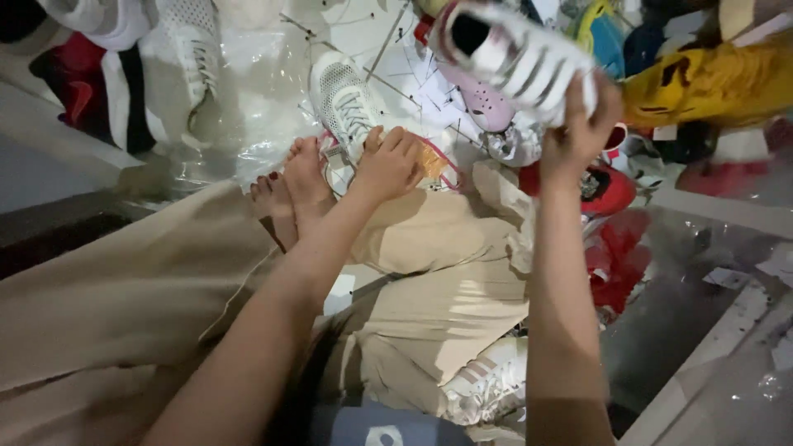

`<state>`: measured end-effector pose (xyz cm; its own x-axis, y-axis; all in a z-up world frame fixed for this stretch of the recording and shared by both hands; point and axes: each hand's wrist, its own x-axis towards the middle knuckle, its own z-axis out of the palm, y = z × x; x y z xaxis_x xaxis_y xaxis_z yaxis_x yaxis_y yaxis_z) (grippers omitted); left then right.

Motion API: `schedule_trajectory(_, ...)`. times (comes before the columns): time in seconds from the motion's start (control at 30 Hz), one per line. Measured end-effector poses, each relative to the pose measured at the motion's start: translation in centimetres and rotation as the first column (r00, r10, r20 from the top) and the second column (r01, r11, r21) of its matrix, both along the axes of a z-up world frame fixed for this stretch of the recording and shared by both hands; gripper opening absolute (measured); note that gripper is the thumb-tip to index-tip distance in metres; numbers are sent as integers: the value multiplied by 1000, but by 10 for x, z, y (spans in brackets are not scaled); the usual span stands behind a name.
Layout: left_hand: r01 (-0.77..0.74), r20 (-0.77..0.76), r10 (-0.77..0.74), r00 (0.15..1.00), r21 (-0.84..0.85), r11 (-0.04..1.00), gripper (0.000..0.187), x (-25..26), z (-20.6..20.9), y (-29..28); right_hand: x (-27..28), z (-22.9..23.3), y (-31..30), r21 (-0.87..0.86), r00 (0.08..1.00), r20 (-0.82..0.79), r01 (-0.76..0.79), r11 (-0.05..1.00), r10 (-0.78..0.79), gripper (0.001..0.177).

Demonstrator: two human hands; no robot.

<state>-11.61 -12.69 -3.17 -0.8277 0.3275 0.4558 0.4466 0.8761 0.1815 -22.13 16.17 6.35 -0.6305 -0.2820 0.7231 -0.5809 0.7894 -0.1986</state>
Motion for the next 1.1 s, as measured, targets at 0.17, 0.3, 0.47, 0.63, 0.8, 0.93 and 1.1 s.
schedule_trajectory(0.17,-392,351,388,852,-65,918,81,15,15,7,46,10,-79,-616,941,324,285,735,-94,39)
schedule_trajectory(0.3,-682,593,570,569,-47,729,105,17,24,-7,74,14,-91,-136,862,507,74,988,5,66)
schedule_trajectory(0.47,-694,604,496,624,137,707,114,14,-4,-35,91,-21,-109,-50,595,798,229,972,-99,80)
schedule_trajectory(0.63,-581,598,334,728,281,763,110,5,-5,-51,114,-21,-128,-119,530,846,295,948,-58,81)
schedule_trajectory(0.8,-283,237,181,955,531,799,121,-18,-41,-75,121,-41,-137,-105,449,888,405,908,-97,80)
schedule_trajectory(0.93,-410,400,196,895,570,712,93,-28,26,-74,132,-81,-134,-140,599,800,241,960,-34,93)
schedule_trajectory(1.1,-594,594,364,717,247,766,96,-39,26,-87,135,-67,-138,-194,549,836,317,928,-13,83)
